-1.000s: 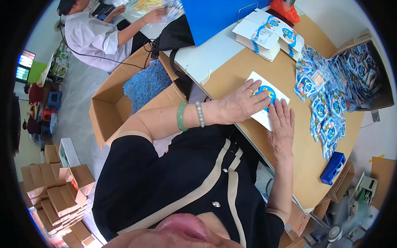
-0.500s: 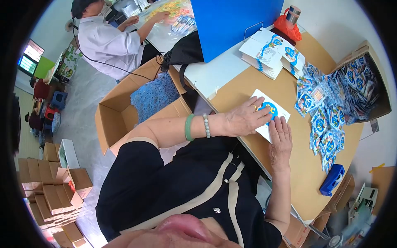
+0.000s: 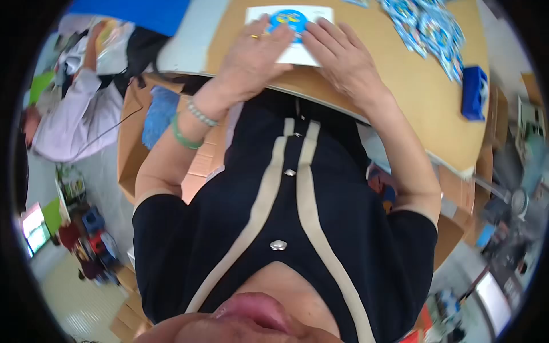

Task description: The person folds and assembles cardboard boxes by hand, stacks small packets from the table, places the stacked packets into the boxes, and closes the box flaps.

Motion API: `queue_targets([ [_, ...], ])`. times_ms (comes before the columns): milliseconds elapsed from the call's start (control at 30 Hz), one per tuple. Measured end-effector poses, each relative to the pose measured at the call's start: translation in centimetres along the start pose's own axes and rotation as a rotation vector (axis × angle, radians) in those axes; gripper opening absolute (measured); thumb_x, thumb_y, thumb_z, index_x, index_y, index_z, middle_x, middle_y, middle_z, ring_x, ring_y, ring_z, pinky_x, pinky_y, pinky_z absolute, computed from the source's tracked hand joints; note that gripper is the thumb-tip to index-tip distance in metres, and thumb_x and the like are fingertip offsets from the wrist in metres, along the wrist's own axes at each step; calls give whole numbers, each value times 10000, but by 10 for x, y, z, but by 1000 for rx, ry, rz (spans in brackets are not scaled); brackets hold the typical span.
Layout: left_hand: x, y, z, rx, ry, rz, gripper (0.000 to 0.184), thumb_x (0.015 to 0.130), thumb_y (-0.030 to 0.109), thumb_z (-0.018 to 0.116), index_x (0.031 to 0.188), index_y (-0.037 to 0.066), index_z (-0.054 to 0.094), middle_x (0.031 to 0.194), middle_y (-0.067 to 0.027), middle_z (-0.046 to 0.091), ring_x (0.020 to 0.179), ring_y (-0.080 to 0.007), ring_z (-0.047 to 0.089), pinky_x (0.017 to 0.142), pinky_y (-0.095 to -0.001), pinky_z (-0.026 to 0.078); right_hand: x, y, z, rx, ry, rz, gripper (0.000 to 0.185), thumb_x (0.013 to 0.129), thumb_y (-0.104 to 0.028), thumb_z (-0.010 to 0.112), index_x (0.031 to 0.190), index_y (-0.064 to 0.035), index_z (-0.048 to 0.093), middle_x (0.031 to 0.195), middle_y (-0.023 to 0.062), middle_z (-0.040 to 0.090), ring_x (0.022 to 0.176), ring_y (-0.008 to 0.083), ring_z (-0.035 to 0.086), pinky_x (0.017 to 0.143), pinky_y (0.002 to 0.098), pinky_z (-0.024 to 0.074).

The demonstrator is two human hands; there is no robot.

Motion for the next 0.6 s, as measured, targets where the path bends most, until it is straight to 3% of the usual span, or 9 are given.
queue_targets([
  [33,0,0,1,-42,-1,17,454,781,228,753,1165,30,612,1141,-125,626,1120,-355,589,974,-451,467,1,2,-3,-11,-24,36,549,805,-80,641,1345,-62,545,1437,111,515,1370,295,449,1124,465,348],
  [133,-6,-8,11,-9,-160,15,562,785,206,765,1293,52,581,1310,-110,596,1260,-359,530,1042,-463,429,12,-9,-26,53,163,-70,429,792,-109,609,1206,1,589,1195,200,645,1117,394,623,933,477,504],
  [167,-6,-9,20,-16,-159,12,562,785,206,765,1293,52,581,1310,-110,596,1260,-359,530,1042,-463,429,12,0,-11,53,156,-69,429,792,-109,609,1206,1,589,1195,200,645,1117,394,623,933,477,504],
  [267,-2,-2,-7,-42,451,204,397,759,54,633,1144,-41,625,1136,-199,625,1114,-396,582,997,-463,455,7,-8,-11,48,741,-358,501,748,-118,635,1234,-5,581,1309,183,574,1241,352,546,1041,469,438],
  [300,-6,0,-10,-45,446,193,397,759,54,633,1144,-41,625,1136,-199,625,1114,-396,582,997,-463,455,1,-11,-12,58,734,-356,501,748,-118,635,1234,-5,581,1309,183,574,1241,352,546,1041,469,438],
  [400,-4,-1,9,78,-43,68,508,711,80,660,1197,-54,599,1168,-201,615,1176,-409,553,1050,-481,425,0,-6,-7,58,240,-84,510,745,-130,651,1233,1,581,1319,190,570,1246,372,541,1049,466,434],
  [600,-10,3,12,212,88,69,533,755,161,702,1216,-72,571,1178,-210,604,1190,-436,528,1061,-488,407,7,-6,-14,154,12,49,480,804,-165,663,1253,-18,582,1361,167,548,1323,366,468,1100,501,364],
])
Point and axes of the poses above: each hand's wrist, its own x-axis towards the middle knuckle, its own z-axis out of the palm, y = z × x, the point moved 8 cm from there along x, towards the middle knuckle
